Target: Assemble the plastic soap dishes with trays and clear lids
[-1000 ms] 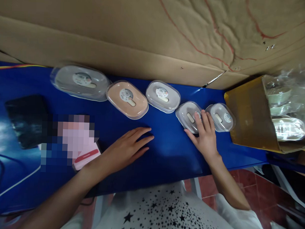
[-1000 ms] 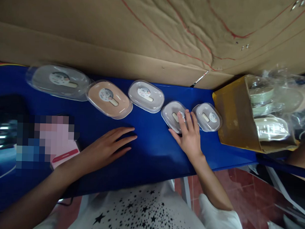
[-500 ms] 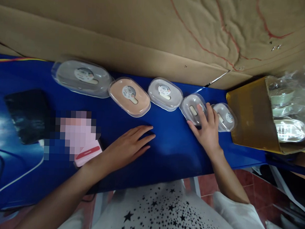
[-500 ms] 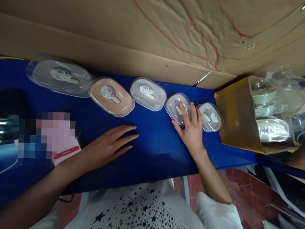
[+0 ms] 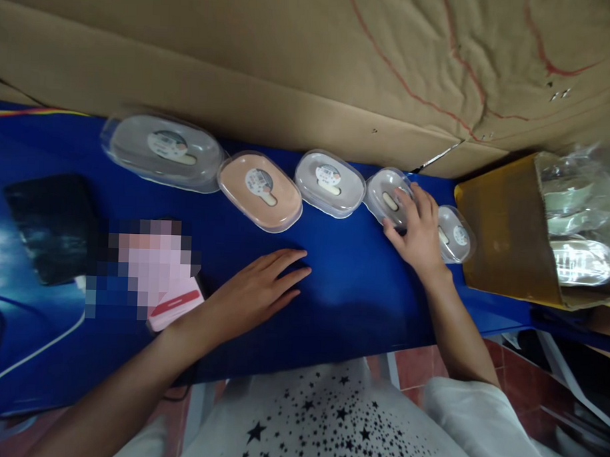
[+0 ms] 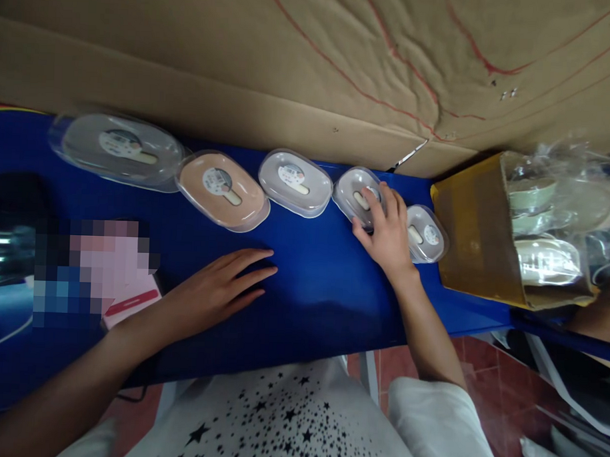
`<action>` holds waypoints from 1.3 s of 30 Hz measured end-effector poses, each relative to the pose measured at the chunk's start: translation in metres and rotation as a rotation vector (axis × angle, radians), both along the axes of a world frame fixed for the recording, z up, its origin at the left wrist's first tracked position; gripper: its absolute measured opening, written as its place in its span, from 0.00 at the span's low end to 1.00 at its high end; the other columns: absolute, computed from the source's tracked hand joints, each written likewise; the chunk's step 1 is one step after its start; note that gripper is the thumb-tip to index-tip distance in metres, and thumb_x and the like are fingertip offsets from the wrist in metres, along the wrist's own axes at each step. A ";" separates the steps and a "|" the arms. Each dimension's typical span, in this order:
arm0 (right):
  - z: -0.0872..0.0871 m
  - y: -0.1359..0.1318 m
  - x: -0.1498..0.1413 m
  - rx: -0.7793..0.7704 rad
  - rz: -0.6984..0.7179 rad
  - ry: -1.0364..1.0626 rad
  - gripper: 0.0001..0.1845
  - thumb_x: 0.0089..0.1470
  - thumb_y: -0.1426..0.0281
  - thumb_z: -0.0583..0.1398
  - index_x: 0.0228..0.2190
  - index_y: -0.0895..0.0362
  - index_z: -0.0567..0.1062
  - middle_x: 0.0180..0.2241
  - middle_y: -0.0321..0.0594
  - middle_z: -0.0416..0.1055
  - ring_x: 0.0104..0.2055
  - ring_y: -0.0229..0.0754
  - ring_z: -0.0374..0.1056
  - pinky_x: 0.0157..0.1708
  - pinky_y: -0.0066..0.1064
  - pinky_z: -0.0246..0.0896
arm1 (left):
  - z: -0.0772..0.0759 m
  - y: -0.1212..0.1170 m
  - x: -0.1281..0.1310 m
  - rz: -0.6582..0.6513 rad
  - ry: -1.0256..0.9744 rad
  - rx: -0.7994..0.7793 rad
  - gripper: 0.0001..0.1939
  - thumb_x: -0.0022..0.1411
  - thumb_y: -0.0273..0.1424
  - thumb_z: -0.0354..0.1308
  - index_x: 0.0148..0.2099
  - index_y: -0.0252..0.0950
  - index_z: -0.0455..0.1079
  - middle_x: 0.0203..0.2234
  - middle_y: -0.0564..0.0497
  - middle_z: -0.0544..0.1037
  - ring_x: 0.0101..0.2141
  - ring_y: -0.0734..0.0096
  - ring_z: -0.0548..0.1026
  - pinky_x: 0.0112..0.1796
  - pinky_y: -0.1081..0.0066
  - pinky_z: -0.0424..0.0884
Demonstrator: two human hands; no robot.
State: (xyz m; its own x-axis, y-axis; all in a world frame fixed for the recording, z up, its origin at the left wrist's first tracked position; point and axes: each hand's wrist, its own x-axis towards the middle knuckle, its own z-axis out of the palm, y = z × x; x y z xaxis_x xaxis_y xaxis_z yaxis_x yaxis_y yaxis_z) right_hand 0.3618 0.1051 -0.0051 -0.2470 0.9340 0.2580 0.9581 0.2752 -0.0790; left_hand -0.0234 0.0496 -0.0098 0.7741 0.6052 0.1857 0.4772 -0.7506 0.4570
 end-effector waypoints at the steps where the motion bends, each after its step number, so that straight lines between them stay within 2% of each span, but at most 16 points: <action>1: 0.000 0.005 0.000 0.005 0.001 0.003 0.33 0.70 0.52 0.59 0.70 0.52 0.67 0.73 0.55 0.60 0.74 0.65 0.58 0.71 0.66 0.58 | 0.000 0.000 0.000 -0.003 0.000 -0.004 0.18 0.80 0.29 0.56 0.67 0.33 0.73 0.67 0.34 0.73 0.64 0.44 0.76 0.60 0.44 0.80; 5: 0.006 0.018 -0.006 -0.035 -0.002 -0.009 0.35 0.70 0.51 0.58 0.71 0.53 0.65 0.74 0.55 0.59 0.76 0.66 0.56 0.72 0.66 0.55 | 0.000 0.000 0.000 -0.003 0.002 -0.009 0.18 0.80 0.29 0.56 0.67 0.32 0.73 0.67 0.33 0.72 0.64 0.43 0.76 0.60 0.43 0.80; 8: 0.021 0.010 0.001 -0.081 -0.008 -0.049 0.41 0.73 0.47 0.53 0.77 0.51 0.53 0.79 0.54 0.50 0.81 0.65 0.46 0.75 0.68 0.46 | -0.001 -0.001 0.000 -0.005 -0.006 -0.019 0.19 0.80 0.29 0.57 0.68 0.32 0.73 0.68 0.33 0.72 0.65 0.43 0.75 0.61 0.43 0.79; 10: 0.030 -0.008 0.018 -0.060 -0.066 -0.063 0.47 0.72 0.44 0.54 0.79 0.53 0.48 0.80 0.55 0.48 0.82 0.65 0.44 0.76 0.68 0.42 | -0.001 -0.001 -0.001 -0.007 -0.011 -0.026 0.19 0.80 0.29 0.56 0.67 0.32 0.73 0.68 0.34 0.72 0.65 0.44 0.75 0.61 0.44 0.79; 11: 0.031 -0.022 0.029 -0.038 -0.118 -0.063 0.47 0.72 0.44 0.55 0.79 0.53 0.48 0.79 0.56 0.50 0.81 0.65 0.46 0.76 0.68 0.43 | -0.001 -0.002 -0.001 -0.007 -0.013 -0.024 0.19 0.80 0.29 0.56 0.67 0.32 0.73 0.68 0.34 0.72 0.65 0.44 0.75 0.61 0.44 0.79; 14: 0.024 -0.071 0.060 -0.011 -0.280 -0.067 0.42 0.72 0.46 0.57 0.77 0.50 0.58 0.77 0.57 0.58 0.77 0.70 0.55 0.71 0.72 0.52 | 0.000 -0.003 -0.001 -0.002 -0.019 -0.014 0.19 0.80 0.29 0.55 0.69 0.33 0.72 0.67 0.34 0.73 0.64 0.44 0.76 0.60 0.44 0.80; 16: 0.015 -0.103 0.065 0.015 -0.309 -0.061 0.42 0.70 0.48 0.61 0.76 0.48 0.59 0.76 0.57 0.59 0.76 0.72 0.57 0.67 0.72 0.58 | 0.003 -0.004 0.000 0.004 -0.035 -0.029 0.20 0.81 0.30 0.54 0.70 0.36 0.70 0.67 0.36 0.73 0.64 0.45 0.76 0.60 0.45 0.80; 18: 0.009 -0.127 0.048 0.047 -0.267 -0.034 0.40 0.69 0.52 0.65 0.75 0.44 0.62 0.74 0.52 0.64 0.74 0.69 0.61 0.66 0.67 0.61 | 0.006 -0.005 0.000 0.011 -0.051 -0.054 0.22 0.82 0.31 0.54 0.73 0.38 0.67 0.68 0.36 0.72 0.64 0.46 0.76 0.60 0.44 0.79; 21: 0.012 -0.141 -0.005 0.000 -0.065 0.016 0.38 0.67 0.57 0.68 0.73 0.37 0.65 0.69 0.44 0.71 0.69 0.63 0.66 0.65 0.58 0.63 | 0.011 -0.007 0.000 0.010 -0.069 -0.095 0.27 0.81 0.34 0.56 0.77 0.40 0.61 0.71 0.35 0.68 0.67 0.45 0.74 0.62 0.43 0.78; 25: 0.023 -0.132 -0.075 -0.113 0.238 0.168 0.39 0.69 0.53 0.66 0.74 0.39 0.62 0.69 0.42 0.71 0.69 0.57 0.67 0.63 0.52 0.65 | 0.007 -0.009 0.003 -0.003 -0.095 -0.180 0.39 0.76 0.39 0.65 0.80 0.41 0.53 0.76 0.33 0.59 0.72 0.42 0.66 0.66 0.43 0.74; 28: 0.025 -0.126 -0.092 -0.112 0.291 0.279 0.36 0.72 0.56 0.63 0.75 0.40 0.60 0.69 0.44 0.71 0.70 0.56 0.67 0.64 0.52 0.65 | 0.001 -0.007 0.006 0.014 -0.114 -0.226 0.46 0.73 0.39 0.69 0.82 0.43 0.48 0.76 0.33 0.60 0.73 0.42 0.66 0.66 0.42 0.73; 31: 0.017 -0.129 -0.076 -0.078 0.173 0.280 0.35 0.71 0.60 0.64 0.74 0.40 0.63 0.68 0.45 0.72 0.69 0.57 0.68 0.65 0.54 0.65 | -0.001 -0.006 0.006 -0.006 -0.118 -0.217 0.46 0.71 0.36 0.70 0.81 0.44 0.51 0.76 0.33 0.61 0.73 0.42 0.65 0.67 0.41 0.72; 34: 0.001 -0.135 -0.036 -0.022 -0.006 0.237 0.34 0.69 0.62 0.65 0.72 0.41 0.67 0.67 0.47 0.73 0.69 0.61 0.69 0.66 0.58 0.64 | 0.002 -0.006 0.005 -0.048 -0.098 -0.187 0.34 0.71 0.33 0.70 0.74 0.40 0.64 0.77 0.33 0.60 0.74 0.41 0.64 0.68 0.41 0.71; 36: -0.011 -0.134 -0.006 0.034 -0.102 0.199 0.32 0.69 0.61 0.65 0.71 0.43 0.69 0.68 0.49 0.72 0.70 0.62 0.68 0.67 0.61 0.63 | 0.005 -0.008 0.004 -0.048 -0.085 -0.178 0.28 0.72 0.34 0.69 0.69 0.37 0.69 0.76 0.32 0.60 0.73 0.40 0.65 0.68 0.40 0.71; 39: -0.020 -0.123 0.022 0.047 -0.212 0.117 0.32 0.73 0.58 0.60 0.73 0.46 0.66 0.73 0.52 0.65 0.76 0.66 0.59 0.71 0.73 0.51 | 0.007 -0.008 0.005 -0.035 -0.091 -0.171 0.24 0.73 0.36 0.68 0.67 0.39 0.72 0.76 0.33 0.61 0.72 0.39 0.67 0.66 0.38 0.72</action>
State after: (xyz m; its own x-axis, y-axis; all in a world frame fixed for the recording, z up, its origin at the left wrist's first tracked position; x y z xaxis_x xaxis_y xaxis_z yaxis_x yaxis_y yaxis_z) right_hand 0.3838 -0.0179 -0.0255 -0.0128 0.9482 0.3175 0.9798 0.0752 -0.1851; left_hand -0.0182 0.0415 -0.0025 0.7797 0.6073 0.1526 0.4032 -0.6733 0.6197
